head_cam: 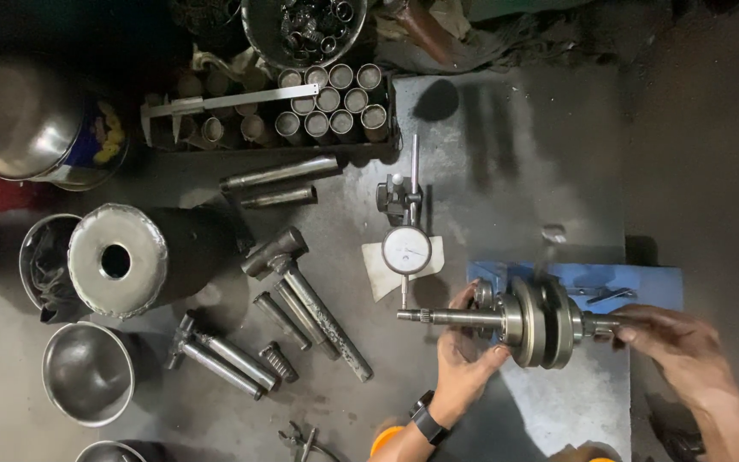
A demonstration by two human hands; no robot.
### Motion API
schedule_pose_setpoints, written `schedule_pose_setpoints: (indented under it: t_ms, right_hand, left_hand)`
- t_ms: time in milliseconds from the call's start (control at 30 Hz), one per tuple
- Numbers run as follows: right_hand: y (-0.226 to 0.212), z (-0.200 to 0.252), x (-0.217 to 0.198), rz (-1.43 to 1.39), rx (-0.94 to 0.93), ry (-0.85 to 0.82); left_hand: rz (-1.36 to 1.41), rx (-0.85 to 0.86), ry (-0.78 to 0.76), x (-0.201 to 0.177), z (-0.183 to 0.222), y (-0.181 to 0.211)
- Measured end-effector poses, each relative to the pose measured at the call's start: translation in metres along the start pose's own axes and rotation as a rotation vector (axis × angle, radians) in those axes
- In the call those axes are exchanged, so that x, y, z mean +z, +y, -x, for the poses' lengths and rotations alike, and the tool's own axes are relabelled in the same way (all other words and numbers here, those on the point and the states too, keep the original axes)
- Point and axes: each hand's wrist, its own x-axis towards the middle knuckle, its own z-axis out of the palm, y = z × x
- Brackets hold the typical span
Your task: Inspecting and measuring a motorcycle crankshaft using a dial indicator on a workbench.
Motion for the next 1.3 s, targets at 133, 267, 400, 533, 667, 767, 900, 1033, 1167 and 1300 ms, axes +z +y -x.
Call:
schedule_pose_setpoints:
  t_ms: [133,267,400,533,667,767,900,1033,1167,1300]
  right_hand:
    - [-0.025,0.014,-0.005,-0.077,0.032,-0.005]
    - [-0.059,0.032,-0.008,-0.092,-0.009,-0.009]
    - [-0.051,0.026,-0.007,-0.552,-0.147,-0.18]
    - [-0.04,0.021,-0.005,-0.527,-0.21,-0.18]
    - [-0.049,0.029,-0.006,-0.476,-0.186,-0.155]
    - [-0.057,0.032,-0.005,-0.546,-0.281,-0.169]
    - [-0.068,0.033,-0.004,-0.327,-0.034,-0.061]
    - [-0.082,0.033,-0.014,-0.156,-0.101,-0.144]
    - [-0.107,0.041,-0.028,0.071,-0.262,-0.192]
    - [-0.068,0.054,-0.053,-0.133,-0.337,-0.222]
  left_hand:
    - [0.044,-0.013,-0.006,0.005,0.0,0.007]
    - [0.001,-0.023,-0.006,0.005,0.0,0.009]
    - [-0.023,-0.008,-0.013,-0.001,0.002,-0.001]
    - [-0.018,0.012,-0.011,0.003,0.002,0.004]
    - [0.004,0.001,-0.017,0.009,0.003,0.01]
    - [-0.069,0.027,-0.016,0.002,0.005,0.002]
    - [-0.102,0.125,0.091,-0.001,0.007,0.014]
    - [-0.106,0.014,0.291,-0.02,0.014,0.004]
    - [-0.224,-0.062,0.37,-0.016,0.012,0.005]
    - [-0.351,0.163,0.304,0.044,0.024,0.035]
